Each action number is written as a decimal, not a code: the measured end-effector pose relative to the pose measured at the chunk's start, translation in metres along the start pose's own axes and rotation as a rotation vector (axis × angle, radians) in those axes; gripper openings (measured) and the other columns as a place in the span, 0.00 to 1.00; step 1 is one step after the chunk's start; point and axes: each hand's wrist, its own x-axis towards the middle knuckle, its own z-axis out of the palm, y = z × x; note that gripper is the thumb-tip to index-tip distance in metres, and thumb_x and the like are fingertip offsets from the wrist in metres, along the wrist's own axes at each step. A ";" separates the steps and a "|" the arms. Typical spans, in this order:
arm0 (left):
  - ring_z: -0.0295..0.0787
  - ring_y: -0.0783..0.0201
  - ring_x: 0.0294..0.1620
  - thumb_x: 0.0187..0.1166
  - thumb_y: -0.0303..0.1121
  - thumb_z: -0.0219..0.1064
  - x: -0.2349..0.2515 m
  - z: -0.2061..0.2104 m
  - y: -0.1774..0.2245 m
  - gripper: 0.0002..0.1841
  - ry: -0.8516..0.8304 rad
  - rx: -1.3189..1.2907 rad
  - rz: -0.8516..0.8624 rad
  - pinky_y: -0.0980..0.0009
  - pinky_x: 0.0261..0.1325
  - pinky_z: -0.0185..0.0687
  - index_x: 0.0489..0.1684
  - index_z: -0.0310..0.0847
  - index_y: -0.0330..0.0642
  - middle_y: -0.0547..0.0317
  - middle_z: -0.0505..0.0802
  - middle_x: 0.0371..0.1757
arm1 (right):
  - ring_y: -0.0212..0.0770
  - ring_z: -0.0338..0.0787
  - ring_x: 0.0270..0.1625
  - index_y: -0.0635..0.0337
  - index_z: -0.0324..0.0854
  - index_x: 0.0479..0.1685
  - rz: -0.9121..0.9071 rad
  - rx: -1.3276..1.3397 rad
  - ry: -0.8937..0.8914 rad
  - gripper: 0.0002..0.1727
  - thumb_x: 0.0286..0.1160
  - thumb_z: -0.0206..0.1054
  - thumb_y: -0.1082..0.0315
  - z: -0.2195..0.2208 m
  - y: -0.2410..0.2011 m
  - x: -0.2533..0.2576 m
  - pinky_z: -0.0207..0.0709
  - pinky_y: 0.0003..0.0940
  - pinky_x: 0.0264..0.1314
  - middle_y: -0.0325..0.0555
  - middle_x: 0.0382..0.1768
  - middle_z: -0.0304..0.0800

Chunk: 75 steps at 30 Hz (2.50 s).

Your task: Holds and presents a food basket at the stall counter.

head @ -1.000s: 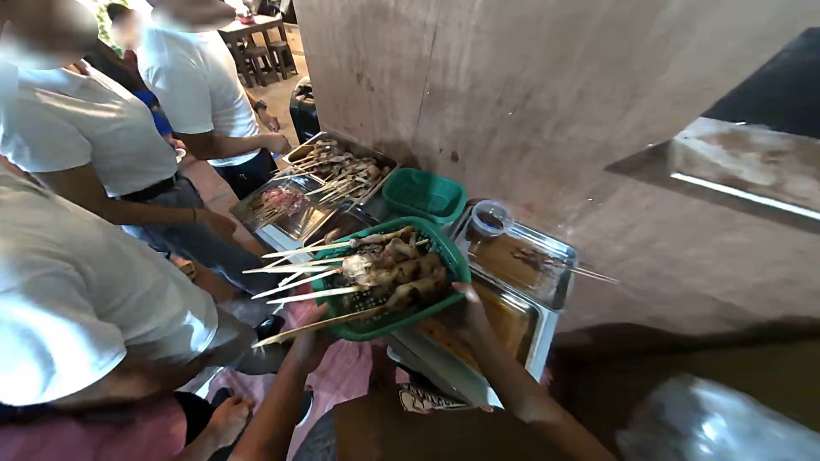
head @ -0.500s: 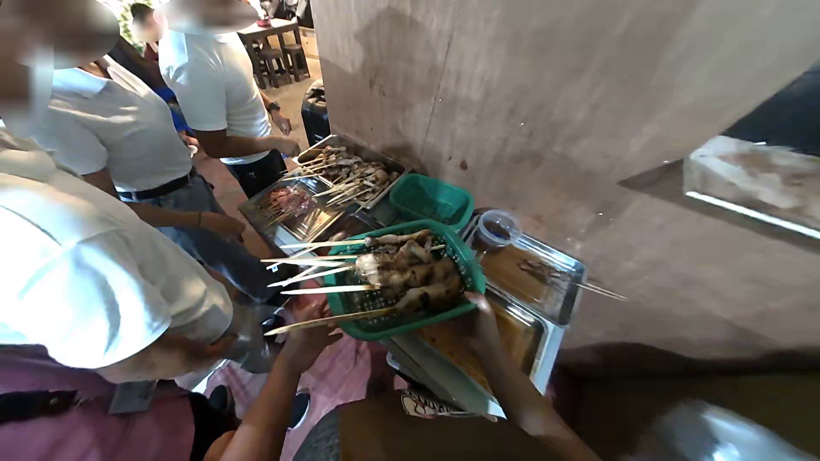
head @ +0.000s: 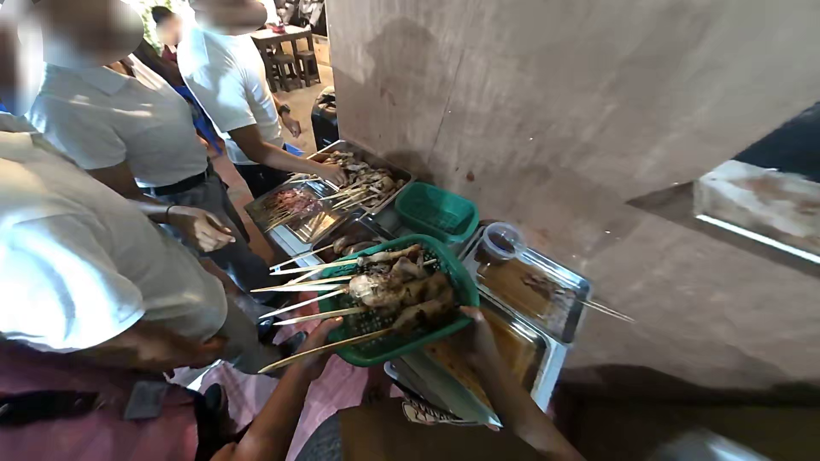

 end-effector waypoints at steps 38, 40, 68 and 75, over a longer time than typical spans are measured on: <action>0.90 0.71 0.36 0.76 0.24 0.55 -0.004 0.002 -0.009 0.08 0.047 0.069 -0.083 0.71 0.43 0.87 0.44 0.79 0.43 0.64 0.91 0.33 | 0.41 0.94 0.46 0.58 0.68 0.69 0.016 -0.096 -0.044 0.21 0.82 0.47 0.61 -0.027 0.008 -0.010 0.90 0.39 0.47 0.48 0.47 0.91; 0.90 0.72 0.35 0.73 0.26 0.55 -0.004 0.001 -0.012 0.09 0.020 0.069 -0.076 0.72 0.43 0.88 0.44 0.80 0.44 0.65 0.92 0.32 | 0.40 0.94 0.48 0.58 0.68 0.69 -0.003 -0.097 -0.074 0.23 0.78 0.50 0.60 -0.033 0.010 -0.011 0.91 0.39 0.48 0.47 0.48 0.91; 0.89 0.72 0.34 0.80 0.23 0.53 0.013 0.031 -0.020 0.09 -0.087 0.138 -0.078 0.72 0.43 0.87 0.39 0.81 0.42 0.65 0.91 0.31 | 0.40 0.94 0.47 0.56 0.69 0.67 -0.079 -0.019 0.024 0.25 0.69 0.59 0.59 -0.073 0.006 -0.033 0.91 0.41 0.48 0.45 0.46 0.92; 0.90 0.74 0.34 0.79 0.23 0.53 0.007 0.027 -0.008 0.09 -0.058 0.122 -0.032 0.74 0.42 0.88 0.41 0.81 0.43 0.67 0.92 0.31 | 0.40 0.92 0.49 0.57 0.66 0.71 -0.063 -0.069 -0.002 0.25 0.75 0.53 0.60 -0.054 0.000 -0.023 0.90 0.41 0.49 0.45 0.49 0.90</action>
